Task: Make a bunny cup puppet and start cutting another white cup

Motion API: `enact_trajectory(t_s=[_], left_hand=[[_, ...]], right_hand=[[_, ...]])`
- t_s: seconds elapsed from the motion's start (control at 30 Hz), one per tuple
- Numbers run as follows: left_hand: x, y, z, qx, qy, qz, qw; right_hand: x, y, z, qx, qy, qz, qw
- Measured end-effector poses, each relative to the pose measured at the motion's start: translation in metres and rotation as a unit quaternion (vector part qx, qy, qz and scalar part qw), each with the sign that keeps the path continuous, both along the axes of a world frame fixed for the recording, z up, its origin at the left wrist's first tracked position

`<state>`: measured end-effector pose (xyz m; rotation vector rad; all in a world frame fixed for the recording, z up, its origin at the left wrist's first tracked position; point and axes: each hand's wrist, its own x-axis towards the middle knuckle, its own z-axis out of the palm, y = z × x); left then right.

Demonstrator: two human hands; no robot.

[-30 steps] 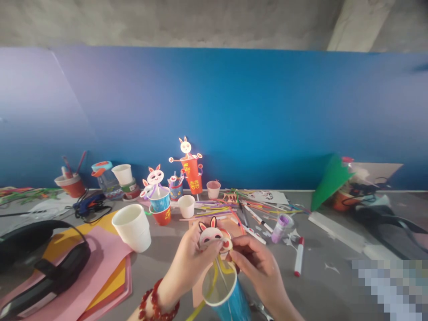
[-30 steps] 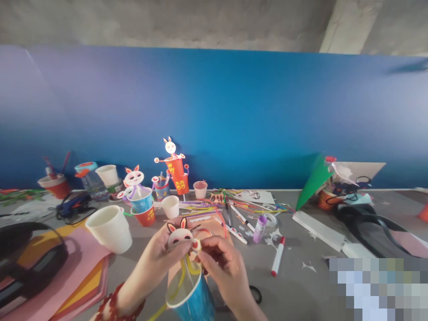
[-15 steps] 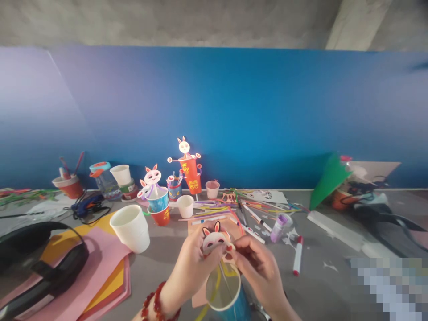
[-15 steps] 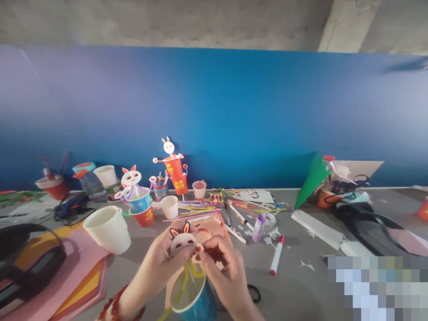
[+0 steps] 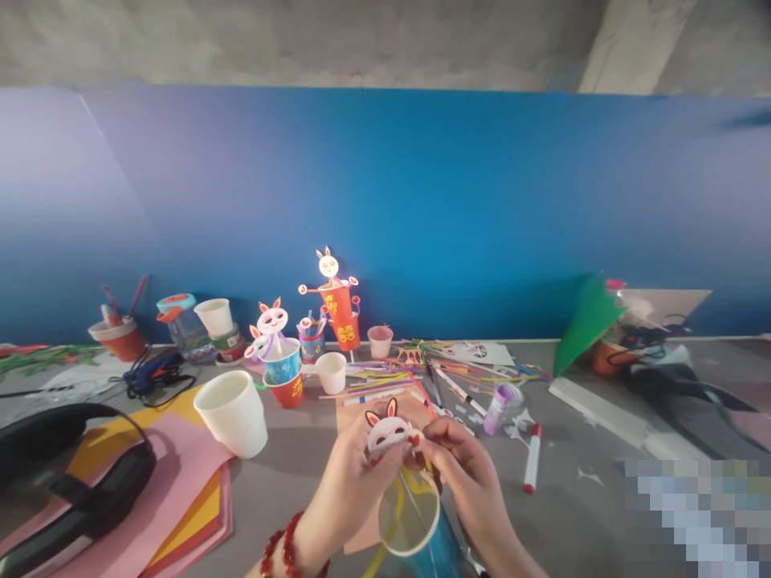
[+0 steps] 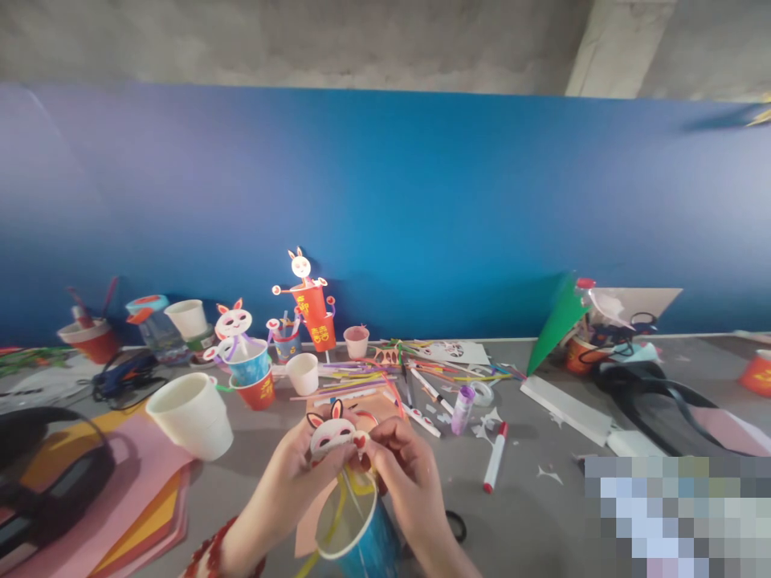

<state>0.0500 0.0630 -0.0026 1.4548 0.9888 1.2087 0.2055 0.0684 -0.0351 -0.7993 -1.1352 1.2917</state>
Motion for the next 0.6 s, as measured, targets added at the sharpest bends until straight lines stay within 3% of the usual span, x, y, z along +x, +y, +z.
enact_trajectory(t_s=[0.3, 0.6], left_hand=[[0.0013, 0.0006, 0.0086, -0.075, -0.100, -0.015, 0.992], [0.0033, -0.0012, 0.0091, -0.091, -0.113, -0.015, 0.989]], right_hand=[[-0.0017, -0.0003, -0.0001, 0.001, -0.022, 0.004, 1.000], [0.0000, -0.0014, -0.0031, 0.031, -0.039, -0.004, 0.999]])
